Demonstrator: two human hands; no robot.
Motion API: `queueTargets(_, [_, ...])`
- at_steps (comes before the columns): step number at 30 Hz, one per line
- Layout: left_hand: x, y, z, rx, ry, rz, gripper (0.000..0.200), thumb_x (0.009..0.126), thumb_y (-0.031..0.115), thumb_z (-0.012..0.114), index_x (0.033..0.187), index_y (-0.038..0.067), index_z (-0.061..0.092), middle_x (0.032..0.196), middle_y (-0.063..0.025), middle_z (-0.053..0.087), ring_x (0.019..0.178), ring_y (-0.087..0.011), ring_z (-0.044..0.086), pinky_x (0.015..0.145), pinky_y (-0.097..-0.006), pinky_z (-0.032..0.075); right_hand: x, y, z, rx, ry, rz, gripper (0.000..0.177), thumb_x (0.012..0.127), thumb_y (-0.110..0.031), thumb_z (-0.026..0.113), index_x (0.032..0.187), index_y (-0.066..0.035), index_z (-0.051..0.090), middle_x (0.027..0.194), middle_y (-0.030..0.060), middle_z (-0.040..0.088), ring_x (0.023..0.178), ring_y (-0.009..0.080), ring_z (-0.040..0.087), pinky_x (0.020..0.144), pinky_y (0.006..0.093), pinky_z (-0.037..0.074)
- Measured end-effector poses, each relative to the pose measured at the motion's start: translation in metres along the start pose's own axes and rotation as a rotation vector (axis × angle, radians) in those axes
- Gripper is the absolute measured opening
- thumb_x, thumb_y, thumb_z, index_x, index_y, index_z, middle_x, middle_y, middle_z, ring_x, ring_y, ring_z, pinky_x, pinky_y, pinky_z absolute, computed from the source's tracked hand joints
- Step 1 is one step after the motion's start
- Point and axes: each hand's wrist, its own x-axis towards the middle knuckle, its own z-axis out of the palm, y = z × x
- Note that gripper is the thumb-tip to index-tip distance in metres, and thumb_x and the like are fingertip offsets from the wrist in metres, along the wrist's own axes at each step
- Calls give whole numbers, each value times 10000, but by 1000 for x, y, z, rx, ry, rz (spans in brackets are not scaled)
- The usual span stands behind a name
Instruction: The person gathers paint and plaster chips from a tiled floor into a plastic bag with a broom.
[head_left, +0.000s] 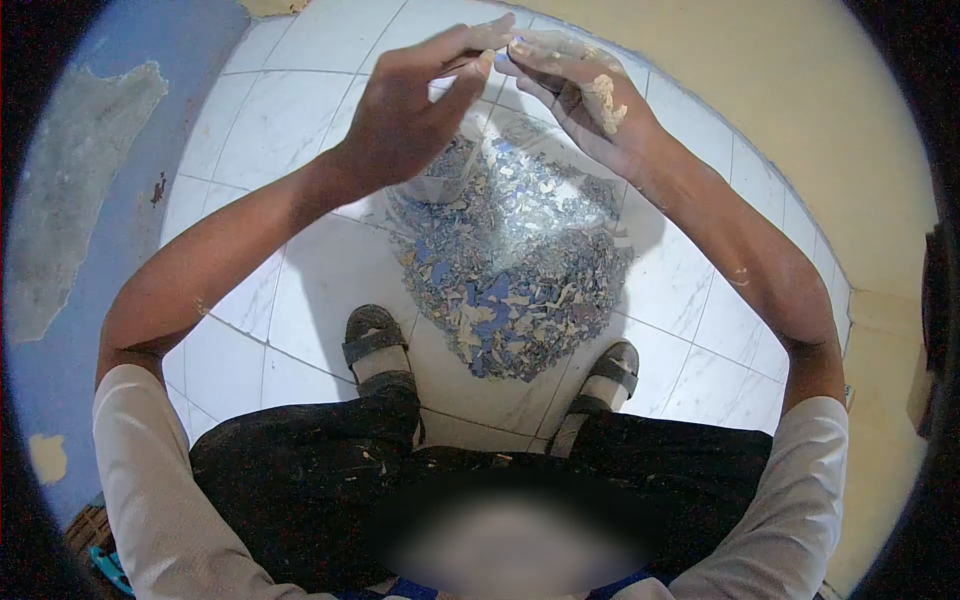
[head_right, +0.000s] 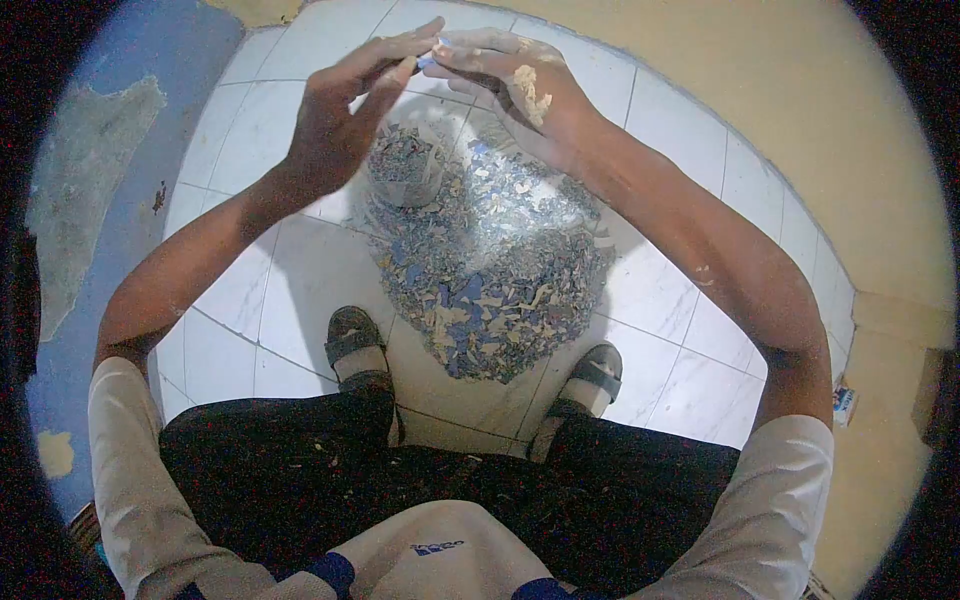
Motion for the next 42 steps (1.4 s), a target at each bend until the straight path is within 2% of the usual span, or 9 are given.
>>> queueTargets(3, [1, -10, -9, -326, 17, -63, 348, 1003, 234, 513, 1243, -17, 525, 1209, -165, 602, 1134, -194, 596, 968, -331, 500, -7, -8, 4, -129, -13, 40, 268, 911, -103, 632, 1151, 14, 615, 1090, 123, 658, 1029, 164, 637, 931, 258, 535])
queueTargets(6, [5, -2, -3, -176, 41, -54, 259, 990, 164, 538, 1157, -33, 563, 1025, -141, 645, 1040, -169, 641, 913, -292, 532, -8, -16, 7, -394, 15, -38, 286, 897, -114, 650, 1158, -1, 623, 1085, 105, 672, 1008, 169, 646, 904, 287, 534])
queueTargets(9, [6, -6, 2, -59, 90, 31, 180, 943, 147, 601, 1019, -13, 632, 892, -143, 678, 821, -205, 701, 669, -294, 590, -6, -16, -1, -509, -4, -119, 288, 886, -137, 665, 1147, -18, 640, 1069, 89, 684, 1004, 174, 649, 884, 313, 534])
queueTargets(15, [11, 0, 1, 197, 117, 146, 149, 956, 112, 557, 976, -26, 612, 869, -172, 665, 756, -263, 693, 644, -333, 585, -10, -26, 5, -902, -10, -267, 235, 906, -186, 644, 1093, -51, 683, 1016, 88, 697, 929, 171, 651, 848, 319, 527])
queueTargets(18, [16, 11, -6, 252, 68, 193, 195, 973, 136, 539, 1113, 7, 584, 951, -141, 658, 833, -236, 692, 726, -320, 580, -11, -41, 12, -909, -32, -276, 222, 866, -163, 664, 1024, -10, 698, 952, 93, 707, 875, 166, 660, 816, 304, 528])
queueTargets(21, [12, 7, -2, 475, 27, 46, 194, 984, 133, 506, 1131, 14, 550, 929, -160, 635, 781, -293, 675, 670, -349, 563, -12, -52, 18, -942, -73, -318, 232, 844, -163, 683, 997, 10, 703, 923, 101, 715, 853, 167, 673, 794, 301, 534])
queueTargets(27, [13, -9, -6, 668, 13, 321, 208, 943, 85, 550, 1089, -61, 562, 887, -195, 641, 741, -294, 663, 624, -385, 569, -4, -48, 16, -1078, -94, -432, 233, 839, -190, 692, 976, -3, 707, 915, 133, 714, 832, 194, 686, 783, 309, 534])
queueTargets(34, [19, -4, -8, 616, 124, 265, 152, 962, 111, 529, 1002, -31, 568, 818, -176, 583, 716, -329, 610, 599, -394, 487, 0, -44, 18, -1266, -4, -691, 207, 851, -173, 693, 961, 3, 691, 885, 137, 706, 786, 202, 671, 730, 329, 518])
queueTargets(42, [31, 11, -7, 639, 156, 55, 240, 949, 233, 561, 1080, 38, 513, 763, -194, 608, 638, -342, 616, 621, -453, 495, 14, -36, 25, -1003, 96, -497, 189, 864, -183, 680, 949, -14, 686, 842, 131, 685, 764, 196, 637, 713, 332, 498])
